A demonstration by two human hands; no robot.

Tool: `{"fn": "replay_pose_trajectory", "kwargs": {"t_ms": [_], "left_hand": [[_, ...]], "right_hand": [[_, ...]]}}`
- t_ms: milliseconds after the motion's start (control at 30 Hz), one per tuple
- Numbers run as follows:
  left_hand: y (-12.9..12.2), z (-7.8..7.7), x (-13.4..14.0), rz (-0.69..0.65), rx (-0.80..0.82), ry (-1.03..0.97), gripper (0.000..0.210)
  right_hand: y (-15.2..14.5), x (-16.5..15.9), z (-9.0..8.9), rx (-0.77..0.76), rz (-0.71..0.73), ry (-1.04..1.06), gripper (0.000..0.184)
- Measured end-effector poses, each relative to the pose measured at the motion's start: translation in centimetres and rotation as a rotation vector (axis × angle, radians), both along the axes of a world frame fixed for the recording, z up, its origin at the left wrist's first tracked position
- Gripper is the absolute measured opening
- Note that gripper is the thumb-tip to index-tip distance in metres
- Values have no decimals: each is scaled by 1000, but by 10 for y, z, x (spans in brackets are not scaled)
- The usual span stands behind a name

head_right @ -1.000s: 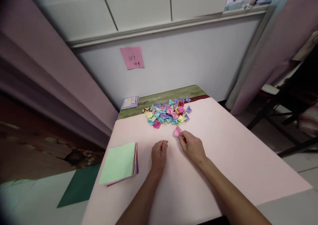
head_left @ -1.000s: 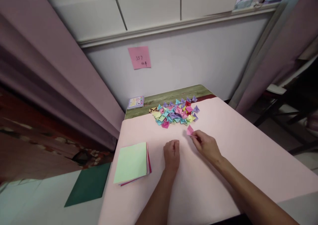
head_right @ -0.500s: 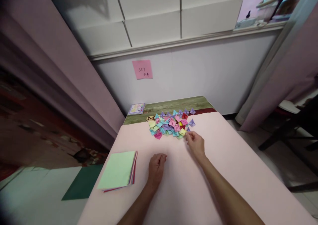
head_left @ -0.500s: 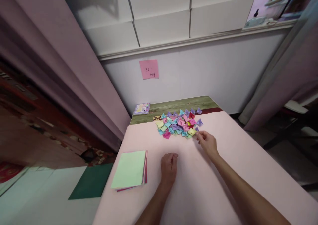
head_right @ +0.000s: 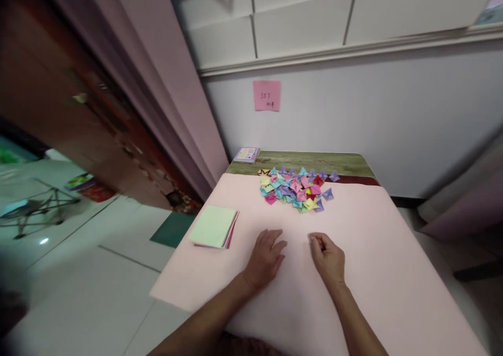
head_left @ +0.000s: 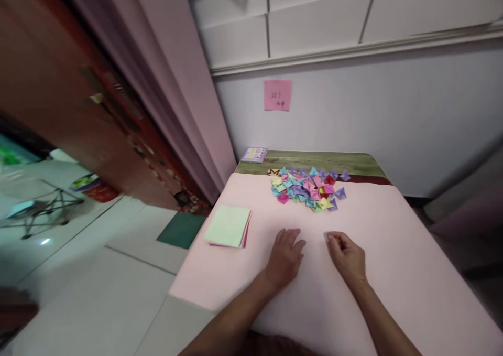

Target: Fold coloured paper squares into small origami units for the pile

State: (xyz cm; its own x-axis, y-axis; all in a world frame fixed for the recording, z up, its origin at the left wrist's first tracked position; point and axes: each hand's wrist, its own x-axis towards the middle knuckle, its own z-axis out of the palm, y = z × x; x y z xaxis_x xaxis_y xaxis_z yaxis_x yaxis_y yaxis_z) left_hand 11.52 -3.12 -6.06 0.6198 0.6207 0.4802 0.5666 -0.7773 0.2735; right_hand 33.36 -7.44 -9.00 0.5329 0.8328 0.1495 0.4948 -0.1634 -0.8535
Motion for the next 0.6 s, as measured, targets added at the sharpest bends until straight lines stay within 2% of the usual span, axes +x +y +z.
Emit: {"fn": "replay_pose_trajectory", "kwargs": {"t_ms": [33, 133, 200, 267, 333, 433, 600], "left_hand": [[1, 4, -9, 86, 7, -3, 39], [16, 19, -50, 454, -10, -54, 42], [29, 29, -79, 743, -75, -43, 50], [37, 35, -101, 960, -173, 7, 58], [39, 34, -110, 1002, -312, 86, 56], [36, 27, -110, 970, -358, 114, 42], [39, 23, -114, 953, -424, -16, 36]], "right_hand": [[0, 1, -1, -7, 1, -7, 40], [0, 3, -4, -14, 14, -22, 40], [0, 4, -5, -20, 12, -31, 40], [-1, 4, -4, -32, -4, -41, 39], [-2, 4, -3, -37, -14, -45, 40], [-2, 4, -2, -28, -16, -38, 42], [-2, 6, -5, -18, -21, -34, 41]]}}
